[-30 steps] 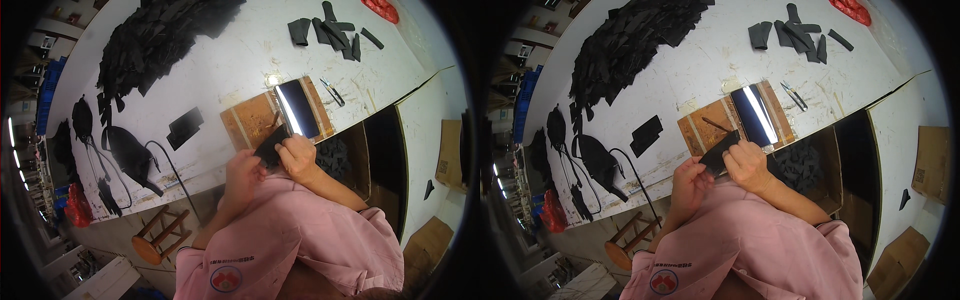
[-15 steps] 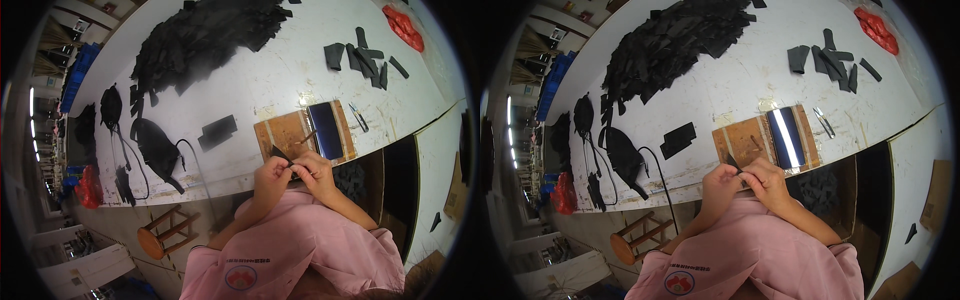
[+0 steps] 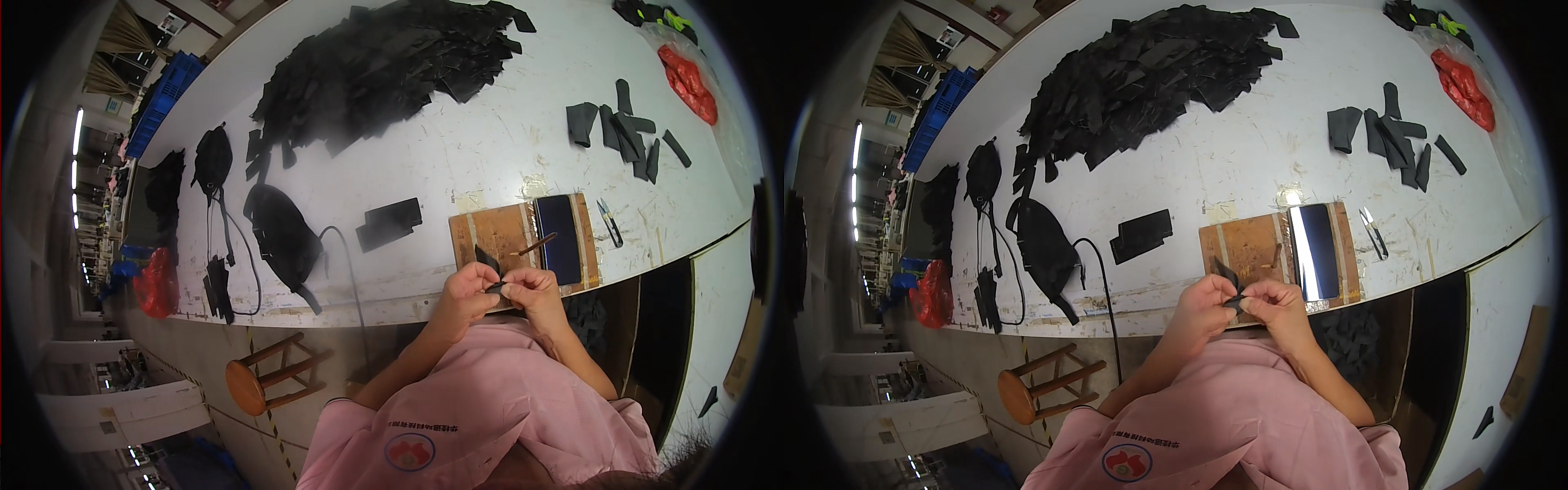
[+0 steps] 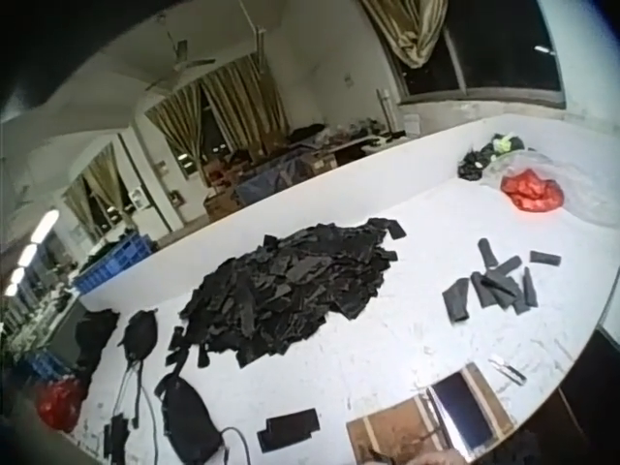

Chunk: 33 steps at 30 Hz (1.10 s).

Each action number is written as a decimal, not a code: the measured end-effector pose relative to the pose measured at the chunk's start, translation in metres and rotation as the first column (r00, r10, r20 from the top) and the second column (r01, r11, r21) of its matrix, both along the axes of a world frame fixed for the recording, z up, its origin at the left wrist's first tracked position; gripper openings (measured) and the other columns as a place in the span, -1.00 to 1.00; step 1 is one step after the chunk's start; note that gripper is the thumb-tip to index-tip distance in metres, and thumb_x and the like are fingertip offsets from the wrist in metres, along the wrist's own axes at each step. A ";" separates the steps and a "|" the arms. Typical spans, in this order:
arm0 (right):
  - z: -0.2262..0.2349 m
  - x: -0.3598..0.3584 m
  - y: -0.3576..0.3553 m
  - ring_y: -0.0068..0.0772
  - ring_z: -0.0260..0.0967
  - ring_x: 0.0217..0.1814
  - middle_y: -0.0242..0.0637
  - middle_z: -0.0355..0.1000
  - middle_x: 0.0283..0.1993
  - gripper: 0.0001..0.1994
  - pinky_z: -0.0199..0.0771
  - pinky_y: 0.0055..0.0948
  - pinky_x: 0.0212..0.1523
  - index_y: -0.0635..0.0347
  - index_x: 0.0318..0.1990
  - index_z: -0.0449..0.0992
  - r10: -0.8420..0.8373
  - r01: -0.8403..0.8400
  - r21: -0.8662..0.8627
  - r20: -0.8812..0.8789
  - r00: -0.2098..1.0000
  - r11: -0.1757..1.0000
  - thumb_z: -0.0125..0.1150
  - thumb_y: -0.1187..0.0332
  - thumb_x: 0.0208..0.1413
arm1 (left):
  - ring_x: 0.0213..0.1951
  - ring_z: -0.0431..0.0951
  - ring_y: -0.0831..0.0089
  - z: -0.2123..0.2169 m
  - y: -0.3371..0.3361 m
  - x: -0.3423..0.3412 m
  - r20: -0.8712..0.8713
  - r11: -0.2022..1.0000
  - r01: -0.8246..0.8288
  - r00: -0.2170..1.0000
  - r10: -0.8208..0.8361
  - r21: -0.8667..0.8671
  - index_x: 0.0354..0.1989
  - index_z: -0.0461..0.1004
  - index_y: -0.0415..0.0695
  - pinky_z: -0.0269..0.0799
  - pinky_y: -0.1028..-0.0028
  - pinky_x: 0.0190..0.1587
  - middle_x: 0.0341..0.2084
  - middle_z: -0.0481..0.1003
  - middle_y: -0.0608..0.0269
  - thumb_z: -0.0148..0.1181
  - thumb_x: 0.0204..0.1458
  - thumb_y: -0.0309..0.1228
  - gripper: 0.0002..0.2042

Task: Applying industrial glue to small black fabric components and assembling them on a workbench.

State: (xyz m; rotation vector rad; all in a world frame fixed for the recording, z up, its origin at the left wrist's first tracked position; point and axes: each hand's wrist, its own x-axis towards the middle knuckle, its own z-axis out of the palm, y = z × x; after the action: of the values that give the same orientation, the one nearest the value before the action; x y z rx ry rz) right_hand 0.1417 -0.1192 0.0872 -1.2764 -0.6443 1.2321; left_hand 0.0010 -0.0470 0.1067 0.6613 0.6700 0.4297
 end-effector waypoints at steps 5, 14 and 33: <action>0.008 -0.004 0.002 -0.68 0.13 -0.60 -0.43 0.28 -0.58 -0.96 0.11 -0.73 -0.60 0.23 -0.45 0.41 -0.006 -0.083 -0.081 -0.750 0.662 0.993 0.13 0.48 -0.03 | -0.55 0.33 0.73 0.001 -0.005 0.014 -0.346 0.877 -0.068 0.902 0.258 0.476 -0.34 0.31 -0.24 0.19 0.68 -0.62 -0.58 0.39 0.33 0.03 -0.19 -0.69 -0.81; 0.008 0.004 -0.003 -0.73 0.11 -0.53 -0.54 0.23 -0.54 -0.82 0.10 -0.78 -0.51 0.14 -0.50 0.35 0.093 -0.106 0.011 -0.574 0.814 0.994 0.17 0.29 -0.01 | -0.50 0.36 0.72 0.029 0.000 0.003 0.221 0.985 0.157 0.965 -0.138 -0.070 -0.24 0.28 -0.26 0.18 0.75 -0.54 -0.46 0.41 0.25 0.02 -0.13 -0.67 -0.77; 0.095 0.034 0.007 -0.50 0.11 -0.49 -0.30 0.21 -0.46 -0.85 0.13 -0.57 -0.44 0.27 -0.47 0.30 -0.081 -0.062 0.319 0.418 0.905 0.946 0.04 0.38 0.01 | -0.58 0.34 0.75 0.077 0.000 0.048 0.197 0.957 -0.198 0.968 0.156 0.211 -0.30 0.25 -0.21 0.18 0.78 -0.65 -0.46 0.42 0.20 -0.07 0.01 -0.63 -0.90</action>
State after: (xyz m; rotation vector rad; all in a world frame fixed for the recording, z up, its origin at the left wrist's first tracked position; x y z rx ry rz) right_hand 0.1753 -0.1120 0.1821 -1.2691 -1.1099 0.7906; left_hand 0.0492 -0.0465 0.1841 0.7731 0.5140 0.7336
